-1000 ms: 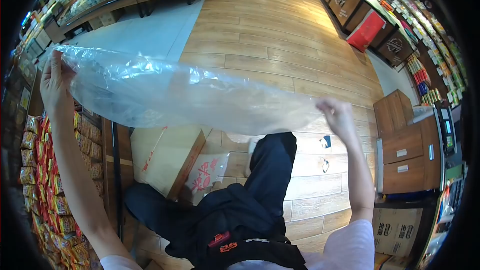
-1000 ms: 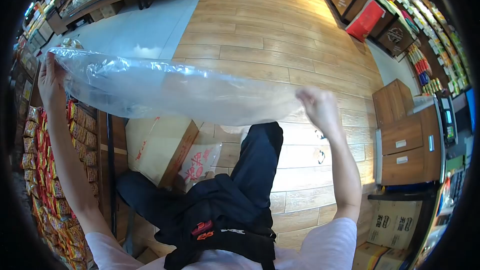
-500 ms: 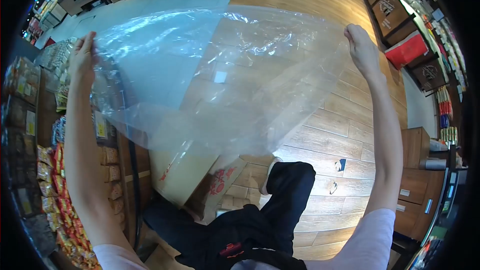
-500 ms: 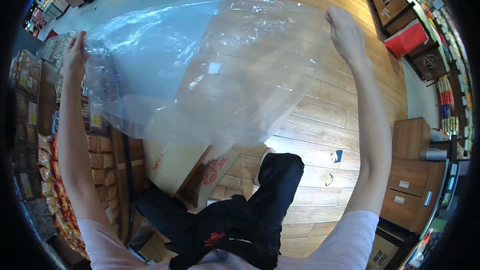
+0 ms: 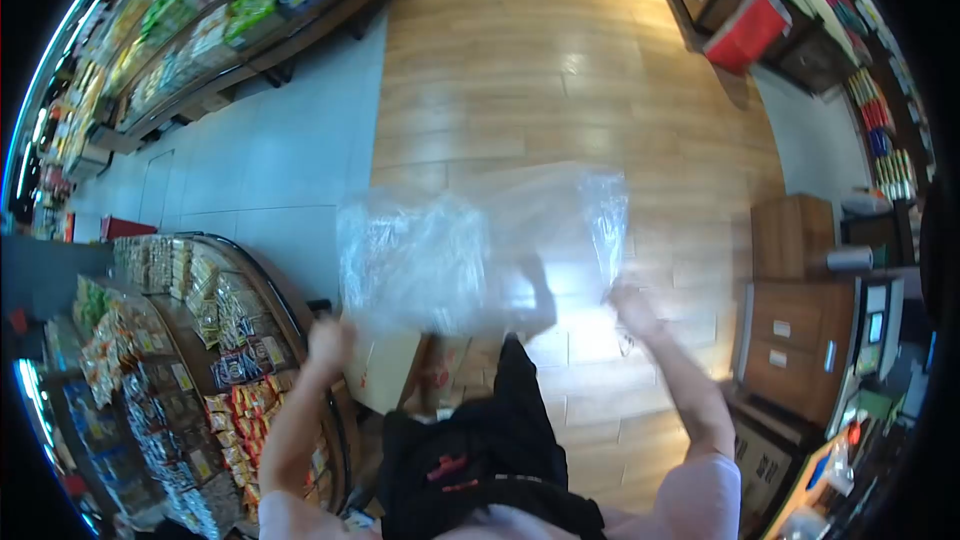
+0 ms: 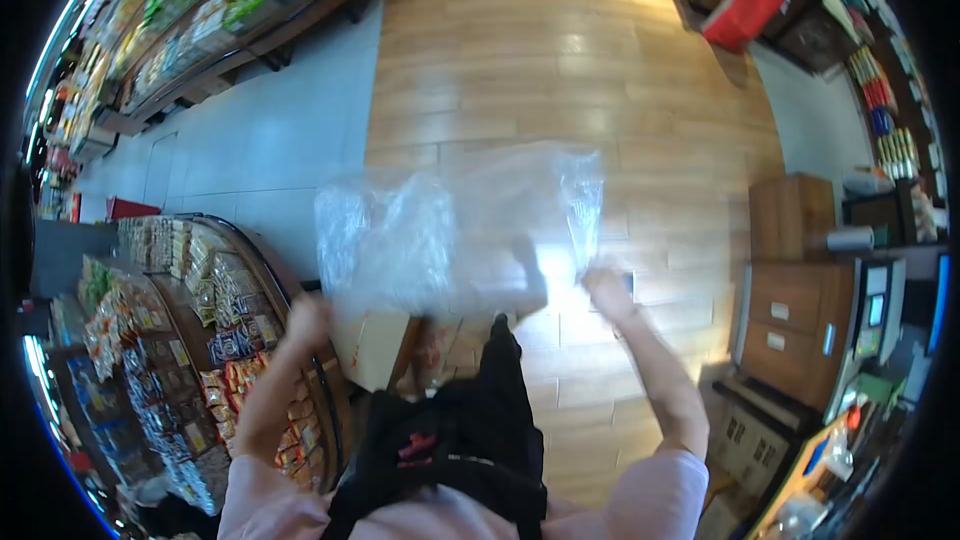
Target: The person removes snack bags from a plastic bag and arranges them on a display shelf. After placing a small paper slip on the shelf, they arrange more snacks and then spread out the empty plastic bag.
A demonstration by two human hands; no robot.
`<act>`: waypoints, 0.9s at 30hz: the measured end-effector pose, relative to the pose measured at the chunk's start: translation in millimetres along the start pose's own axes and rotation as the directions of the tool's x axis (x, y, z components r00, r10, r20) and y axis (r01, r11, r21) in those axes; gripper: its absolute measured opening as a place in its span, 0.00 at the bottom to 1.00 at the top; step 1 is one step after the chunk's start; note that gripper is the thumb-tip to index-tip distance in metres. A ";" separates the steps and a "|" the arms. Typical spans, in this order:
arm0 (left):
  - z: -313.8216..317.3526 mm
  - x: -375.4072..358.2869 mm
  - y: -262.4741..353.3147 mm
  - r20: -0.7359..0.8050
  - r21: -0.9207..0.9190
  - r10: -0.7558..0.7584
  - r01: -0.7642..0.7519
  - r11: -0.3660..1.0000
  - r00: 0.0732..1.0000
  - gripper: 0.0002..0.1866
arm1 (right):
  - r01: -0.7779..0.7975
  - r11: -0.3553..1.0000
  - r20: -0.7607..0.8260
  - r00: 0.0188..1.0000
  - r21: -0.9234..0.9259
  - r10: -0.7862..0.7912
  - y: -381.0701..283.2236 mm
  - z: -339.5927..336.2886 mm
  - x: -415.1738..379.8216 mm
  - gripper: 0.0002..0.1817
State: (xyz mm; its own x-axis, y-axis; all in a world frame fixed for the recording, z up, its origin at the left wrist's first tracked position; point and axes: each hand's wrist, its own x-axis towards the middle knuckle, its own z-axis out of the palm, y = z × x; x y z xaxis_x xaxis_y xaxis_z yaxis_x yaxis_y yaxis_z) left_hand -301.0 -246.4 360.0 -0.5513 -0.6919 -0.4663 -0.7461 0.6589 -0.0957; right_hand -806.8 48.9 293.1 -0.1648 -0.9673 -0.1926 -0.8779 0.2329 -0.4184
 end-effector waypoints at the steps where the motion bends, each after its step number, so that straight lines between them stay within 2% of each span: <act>1: 29.2 -26.0 21.3 0.283 0.181 0.110 -0.166 0.969 0.953 0.07 | 0.186 0.982 0.181 0.966 0.014 -0.185 1.4 47.8 -76.2 0.09; 2: 48.8 -47.3 25.6 0.238 0.156 0.162 -0.202 0.967 0.958 0.09 | 0.092 0.996 0.381 0.921 -0.013 -0.080 -14.4 60.9 -136.9 0.08; 3: 30.5 -57.9 36.9 0.373 -0.197 -0.121 0.207 0.958 0.920 0.10 | 0.107 0.993 0.533 0.844 -0.053 -0.062 -41.7 39.8 -171.8 0.08; 4: 19.5 -61.2 37.2 0.303 -0.266 -0.263 0.347 0.900 0.916 0.09 | -0.018 1.000 0.425 0.905 -0.021 0.026 -50.5 32.6 -211.2 0.07; 5: 27.1 -57.3 21.1 0.212 -0.414 -0.264 0.332 0.848 0.941 0.07 | -0.135 0.991 0.317 0.940 0.020 0.122 -49.0 25.5 -242.5 0.07; 6: 2.2 -47.0 23.0 -0.081 -0.562 -0.081 0.021 0.827 0.993 0.03 | -0.204 0.978 0.218 0.953 -0.044 0.209 -44.7 22.6 -257.6 0.06; 7: -9.0 -23.3 26.7 -0.299 -0.579 -0.017 -0.167 0.798 0.954 0.02 | -0.286 0.953 0.111 0.949 -0.105 0.297 -40.6 17.4 -266.6 0.06; 8: -32.9 1.5 34.3 -0.211 -0.705 -0.071 -0.101 0.702 0.975 0.04 | -0.346 0.934 0.033 0.936 -0.095 0.350 -49.8 -28.3 -238.3 0.07; 9: -70.1 27.9 53.8 -0.232 -0.762 -0.123 -0.102 0.639 0.965 0.04 | -0.362 0.931 -0.126 0.927 -0.041 0.354 -38.7 -41.4 -225.5 0.09; 10: -92.2 57.4 64.0 -0.181 -0.872 -0.217 -0.054 0.487 0.959 0.07 | -0.359 0.927 -0.221 0.917 -0.105 0.331 -30.5 -68.4 -206.4 0.09; 11: -129.8 86.6 80.4 -0.154 -0.908 -0.246 -0.039 0.418 0.957 0.09 | -0.349 0.935 -0.415 0.861 -0.063 0.293 -25.0 -95.6 -183.2 0.09; 12: -164.7 110.6 99.2 -0.106 -0.975 -0.293 -0.041 0.219 0.950 0.10 | -0.419 0.908 -0.476 0.799 -0.005 0.367 -20.8 -122.1 -163.4 0.09; 14: -236.1 147.1 134.3 -0.253 -0.966 -0.272 -0.257 0.021 0.928 0.09 | -0.374 0.927 -0.660 0.692 0.017 0.291 -9.3 -178.9 -131.8 0.08; 15: -257.7 171.6 132.8 -0.363 -0.927 -0.184 -0.373 -0.022 0.913 0.09 | -0.388 0.922 -0.683 0.672 0.007 0.287 -3.4 -204.9 -124.0 0.08; 16: -286.2 190.0 136.6 -0.397 -0.902 -0.203 -0.421 -0.091 0.895 0.09 | -0.397 0.918 -0.751 0.608 -0.006 0.258 0.0 -228.8 -117.5 0.06; 17: -317.6 200.5 137.9 -0.474 -0.865 -0.164 -0.492 -0.098 0.865 0.09 | -0.408 0.913 -0.811 0.540 -0.018 0.226 -1.9 -251.6 -114.7 0.05; 18: -353.7 203.4 145.8 -0.540 -0.824 -0.224 -0.564 -0.057 0.812 0.08 | -0.413 0.911 -0.852 0.469 0.021 0.232 -8.5 -276.9 -114.7 0.04; 20: -408.8 225.6 121.4 -0.711 -0.686 -0.186 -0.727 -0.029 0.678 0.09 | -0.362 0.921 -0.907 0.326 0.142 0.268 -27.5 -326.5 -119.0 0.02; 21: -438.4 231.0 116.4 -0.741 -0.614 -0.250 -0.779 -0.124 0.624 0.09 | -0.335 0.937 -0.922 0.320 0.105 0.217 -40.8 -352.9 -123.4 0.03; 22: -470.3 240.2 111.8 -0.801 -0.515 -0.248 -0.839 -0.176 0.545 0.10 | -0.249 0.964 -0.942 0.291 0.091 0.164 -42.2 -377.3 -121.0 0.03; 23: -512.4 235.6 143.8 -0.765 -0.429 -0.401 -0.863 -0.266 0.504 0.11 | -0.163 0.984 -0.957 0.266 0.076 0.118 -44.8 -394.0 -115.9 0.03; 24: -537.0 271.2 144.0 -0.750 -0.486 -0.139 -0.680 -0.549 0.647 0.11 | -0.114 0.988 -0.972 0.198 0.104 0.125 -48.1 -414.2 -88.9 0.03; 25: -558.7 314.8 149.7 -0.715 -0.551 0.164 -0.404 -0.730 0.679 0.12 | -0.061 0.990 -0.982 0.134 0.127 0.134 -50.6 -440.3 -47.1 0.02; 26: -566.3 339.5 216.2 -0.750 -0.596 -0.131 -0.748 -0.291 0.648 0.13 | -0.001 0.967 -0.959 0.122 0.256 0.255 -45.2 -452.4 -0.3 0.02; 27: -572.2 344.9 273.9 -0.679 -0.671 -0.026 -0.634 -0.385 0.734 0.11 | 0.026 0.979 -0.962 0.191 0.203 0.194 -27.1 -459.8 49.7 0.02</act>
State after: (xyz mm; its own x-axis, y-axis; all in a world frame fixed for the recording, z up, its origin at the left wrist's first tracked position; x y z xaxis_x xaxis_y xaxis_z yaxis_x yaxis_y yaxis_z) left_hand -909.2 -473.5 676.2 -0.6388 -0.7251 0.2571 0.3863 -0.0132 0.9223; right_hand -997.9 -51.5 703.0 -0.6345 -0.2359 0.7360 -0.7725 0.2236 -0.5943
